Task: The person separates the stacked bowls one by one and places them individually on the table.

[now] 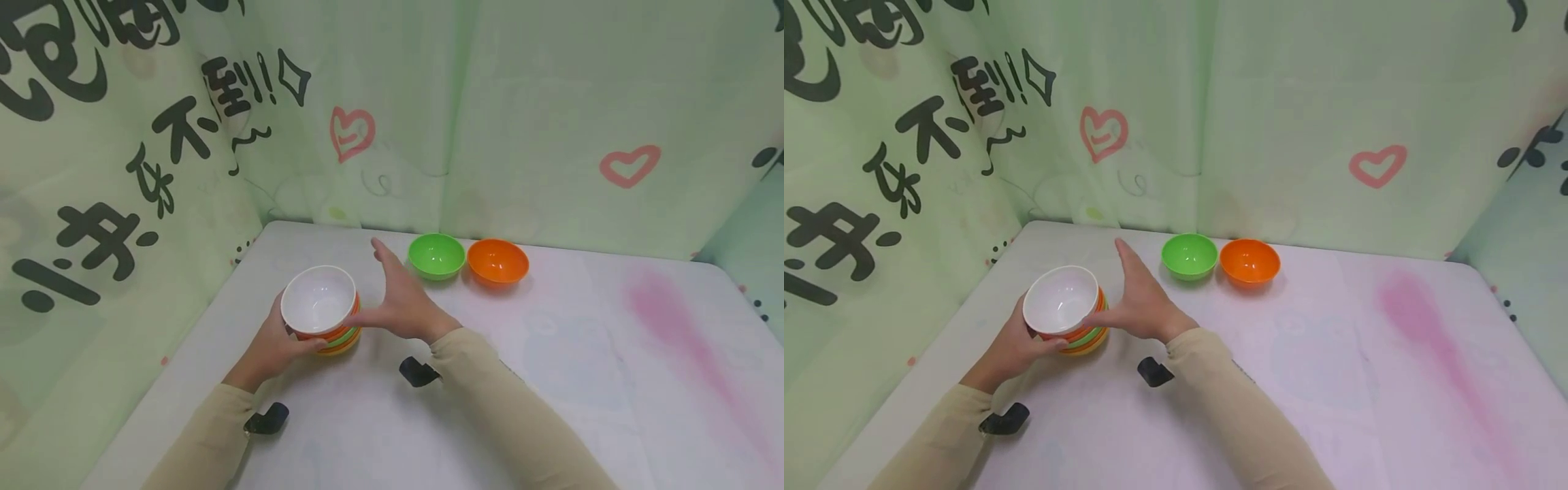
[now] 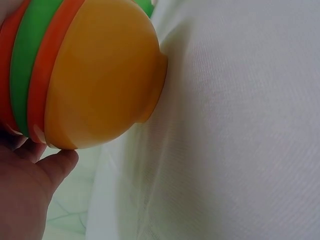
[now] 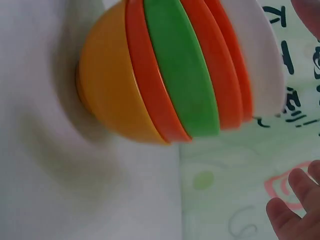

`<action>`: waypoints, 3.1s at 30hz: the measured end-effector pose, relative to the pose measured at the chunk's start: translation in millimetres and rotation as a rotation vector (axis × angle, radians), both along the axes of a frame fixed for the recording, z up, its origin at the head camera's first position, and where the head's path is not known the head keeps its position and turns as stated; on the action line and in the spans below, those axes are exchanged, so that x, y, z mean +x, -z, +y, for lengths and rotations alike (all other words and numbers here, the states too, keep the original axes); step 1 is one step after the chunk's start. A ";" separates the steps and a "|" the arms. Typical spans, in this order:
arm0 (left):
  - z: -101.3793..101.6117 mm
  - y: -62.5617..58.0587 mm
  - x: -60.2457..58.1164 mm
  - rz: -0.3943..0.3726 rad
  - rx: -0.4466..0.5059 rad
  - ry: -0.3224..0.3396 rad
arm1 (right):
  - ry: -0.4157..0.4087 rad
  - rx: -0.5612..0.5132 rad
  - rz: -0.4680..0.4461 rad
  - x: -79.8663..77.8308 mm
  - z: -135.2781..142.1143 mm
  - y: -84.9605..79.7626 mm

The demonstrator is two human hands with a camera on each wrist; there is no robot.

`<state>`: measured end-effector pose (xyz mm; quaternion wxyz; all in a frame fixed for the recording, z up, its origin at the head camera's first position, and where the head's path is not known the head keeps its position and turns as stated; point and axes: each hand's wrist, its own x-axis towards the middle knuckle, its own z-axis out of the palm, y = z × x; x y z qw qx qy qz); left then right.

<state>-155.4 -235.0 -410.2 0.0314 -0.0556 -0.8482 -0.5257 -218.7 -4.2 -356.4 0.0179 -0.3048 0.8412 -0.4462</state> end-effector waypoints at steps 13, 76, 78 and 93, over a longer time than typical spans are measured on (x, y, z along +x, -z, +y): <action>-0.6 0.4 -1.2 0.023 -0.037 -0.018 | -0.080 0.029 -0.091 0.4 -40.0 10.1; 0.3 4.1 -1.0 -0.057 -0.023 -0.034 | 0.311 -0.066 0.020 -5.9 48.8 -3.7; 0.4 3.6 -0.7 -0.060 -0.024 -0.032 | 0.316 -0.074 0.045 -6.1 56.2 4.4; 0.6 3.0 0.4 -0.048 -0.026 -0.029 | 0.350 -0.022 0.029 -5.5 82.4 49.5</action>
